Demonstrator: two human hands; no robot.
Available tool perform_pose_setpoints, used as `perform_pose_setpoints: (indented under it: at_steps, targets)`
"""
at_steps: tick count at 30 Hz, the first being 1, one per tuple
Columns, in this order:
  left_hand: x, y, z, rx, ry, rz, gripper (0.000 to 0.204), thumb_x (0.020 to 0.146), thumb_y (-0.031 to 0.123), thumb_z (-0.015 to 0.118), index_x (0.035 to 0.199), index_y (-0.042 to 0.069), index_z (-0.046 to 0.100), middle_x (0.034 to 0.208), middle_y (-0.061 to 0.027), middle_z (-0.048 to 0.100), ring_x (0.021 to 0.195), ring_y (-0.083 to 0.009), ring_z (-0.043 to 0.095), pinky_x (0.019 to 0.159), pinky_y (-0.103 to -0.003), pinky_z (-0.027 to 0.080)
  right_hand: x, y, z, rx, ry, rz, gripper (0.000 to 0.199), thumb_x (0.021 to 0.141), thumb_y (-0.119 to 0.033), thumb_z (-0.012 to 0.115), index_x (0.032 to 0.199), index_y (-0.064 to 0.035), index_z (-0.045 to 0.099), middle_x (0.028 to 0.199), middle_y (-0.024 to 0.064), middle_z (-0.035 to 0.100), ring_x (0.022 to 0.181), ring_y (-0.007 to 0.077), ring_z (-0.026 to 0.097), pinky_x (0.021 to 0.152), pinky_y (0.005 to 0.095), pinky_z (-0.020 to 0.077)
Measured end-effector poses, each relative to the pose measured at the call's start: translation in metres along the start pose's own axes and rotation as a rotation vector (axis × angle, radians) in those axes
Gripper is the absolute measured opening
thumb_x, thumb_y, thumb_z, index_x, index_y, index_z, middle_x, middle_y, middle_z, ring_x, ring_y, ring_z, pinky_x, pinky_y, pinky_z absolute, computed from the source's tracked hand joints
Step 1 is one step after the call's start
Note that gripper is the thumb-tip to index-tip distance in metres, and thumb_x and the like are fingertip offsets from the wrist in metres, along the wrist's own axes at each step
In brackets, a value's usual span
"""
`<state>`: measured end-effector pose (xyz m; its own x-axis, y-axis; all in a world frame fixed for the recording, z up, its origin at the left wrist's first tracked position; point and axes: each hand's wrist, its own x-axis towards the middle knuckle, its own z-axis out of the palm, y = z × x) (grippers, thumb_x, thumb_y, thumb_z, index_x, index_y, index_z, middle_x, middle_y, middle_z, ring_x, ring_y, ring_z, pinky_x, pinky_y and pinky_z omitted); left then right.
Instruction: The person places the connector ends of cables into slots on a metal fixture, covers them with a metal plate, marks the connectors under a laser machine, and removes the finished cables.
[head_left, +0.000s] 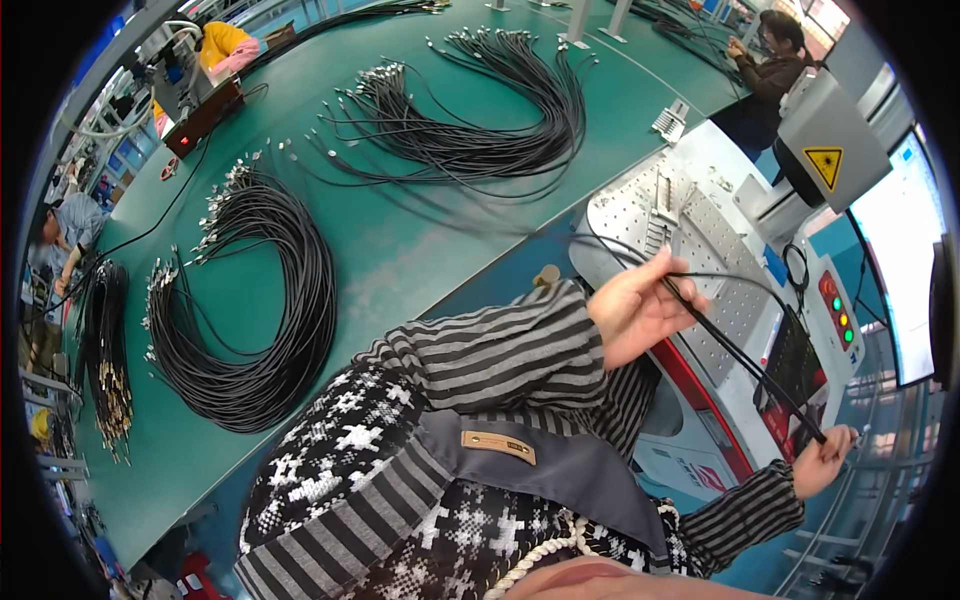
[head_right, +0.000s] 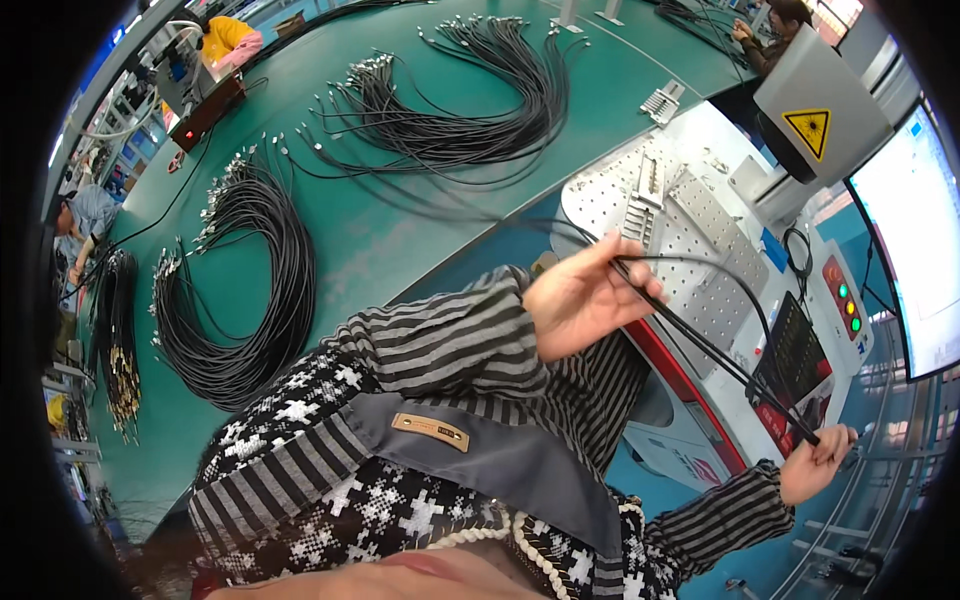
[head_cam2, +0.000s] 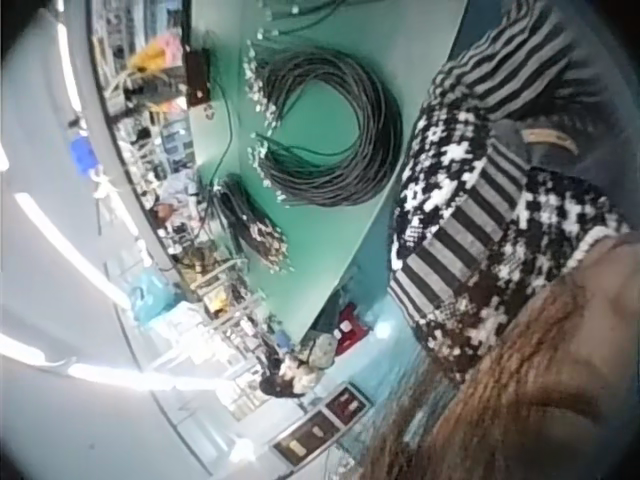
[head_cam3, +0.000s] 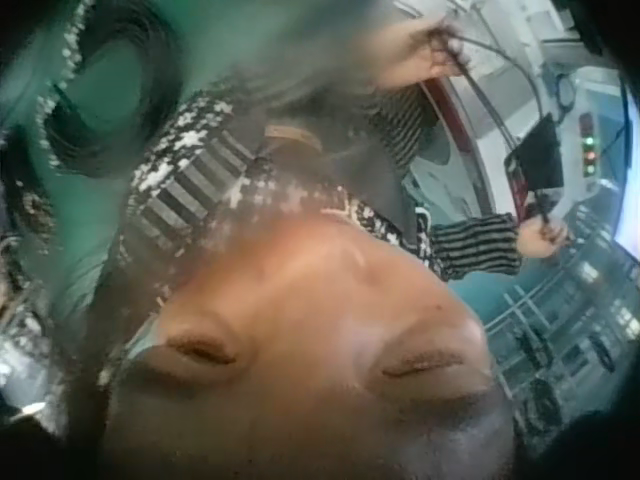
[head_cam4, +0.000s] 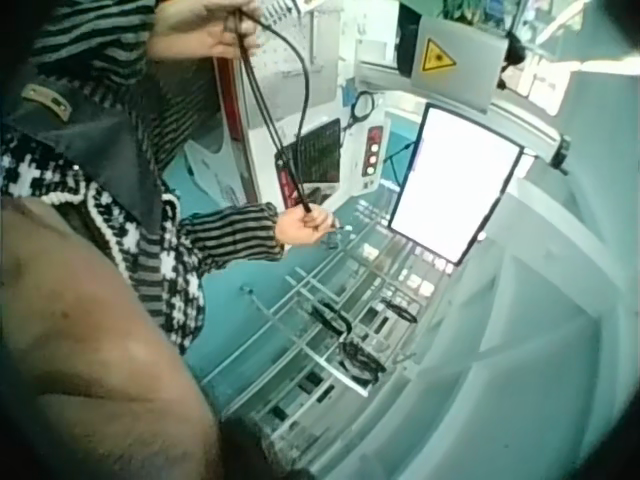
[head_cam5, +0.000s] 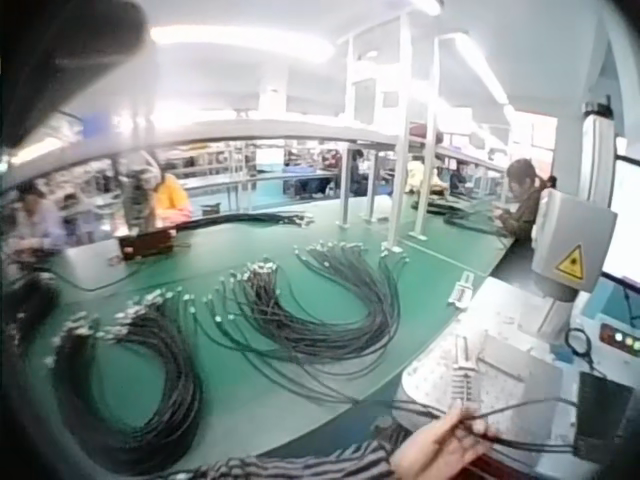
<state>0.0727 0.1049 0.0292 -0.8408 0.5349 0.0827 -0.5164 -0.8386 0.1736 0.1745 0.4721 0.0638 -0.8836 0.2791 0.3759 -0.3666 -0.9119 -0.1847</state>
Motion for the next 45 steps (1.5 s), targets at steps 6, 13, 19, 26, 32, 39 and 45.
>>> perform_pose_setpoints:
  at_steps: [6,13,19,26,32,39,45]
  targets:
    - [-0.003,0.017,-0.013,0.199,0.009,0.054,0.026,0.096,0.029,0.039,0.110,0.009,0.047,0.102,-0.0166,0.059,0.107,-0.0283,0.055,0.090,-0.035,0.044,-0.021,-0.050,-0.003,-0.005,0.027,-0.168,0.014,0.097,-0.006,0.028,0.088,-0.0052,0.039,0.067,0.0004,0.032,0.051,0.0090,0.024,0.048,0.0258,0.0247]
    - [-0.026,0.040,-0.044,0.562,0.062,-0.088,0.027,0.095,0.035,0.042,0.097,0.010,0.051,0.097,-0.0111,0.062,0.092,-0.0211,0.059,0.080,-0.031,0.045,-0.047,-0.168,-0.068,-0.007,0.174,-0.349,0.020,0.098,-0.010,0.025,0.086,-0.0063,0.040,0.064,-0.0009,0.034,0.049,0.0090,0.026,0.046,0.0261,0.0260]
    - [-0.045,0.086,-0.061,0.299,0.500,0.408,0.029,0.096,0.033,0.042,0.082,0.009,0.052,0.088,-0.0084,0.057,0.080,-0.0180,0.056,0.077,-0.035,0.045,-0.077,-0.317,-0.171,-0.275,0.299,-0.493,0.031,0.101,-0.019,0.020,0.072,-0.0143,0.030,0.058,-0.0010,0.031,0.043,0.0113,0.023,0.044,0.0278,0.0264]
    - [-0.087,0.171,-0.095,0.218,0.354,0.672,0.026,0.096,0.031,0.041,0.093,0.008,0.050,0.072,-0.0010,0.045,0.056,-0.0087,0.039,0.051,-0.021,0.035,-0.044,-0.229,-0.146,-0.248,0.237,-0.145,0.019,0.098,-0.016,0.028,0.081,-0.0120,0.038,0.060,-0.0027,0.032,0.047,0.0085,0.025,0.043,0.0243,0.0237]
    - [-0.050,0.135,-0.025,0.616,0.319,0.428,0.028,0.097,0.030,0.041,0.105,0.004,0.050,0.067,0.0039,0.037,0.048,-0.0037,0.025,0.041,-0.018,0.020,-0.083,-0.219,-0.112,-0.409,0.139,0.185,0.010,0.094,-0.015,0.038,0.093,-0.0099,0.047,0.063,-0.0051,0.035,0.049,0.0054,0.027,0.042,0.0193,0.0226]
    - [0.014,0.046,0.020,1.235,-0.168,0.158,0.033,0.096,0.028,0.041,0.108,0.001,0.055,0.070,0.0025,0.048,0.050,-0.0046,0.036,0.044,-0.017,0.029,0.001,0.170,-0.002,-1.443,-0.111,0.288,0.024,0.092,-0.021,0.042,0.084,-0.0050,0.059,0.063,-0.0006,0.048,0.051,0.0059,0.038,0.045,0.0193,0.0289]
    - [0.030,0.016,0.033,1.398,-0.172,0.511,0.040,0.096,0.037,0.039,0.102,0.001,0.057,0.069,-0.0034,0.056,0.049,-0.0102,0.047,0.046,-0.019,0.038,0.012,0.255,0.028,-1.058,-0.163,0.453,0.044,0.098,-0.038,0.031,0.083,-0.0036,0.053,0.057,0.0001,0.043,0.047,0.0076,0.034,0.043,0.0193,0.0259]
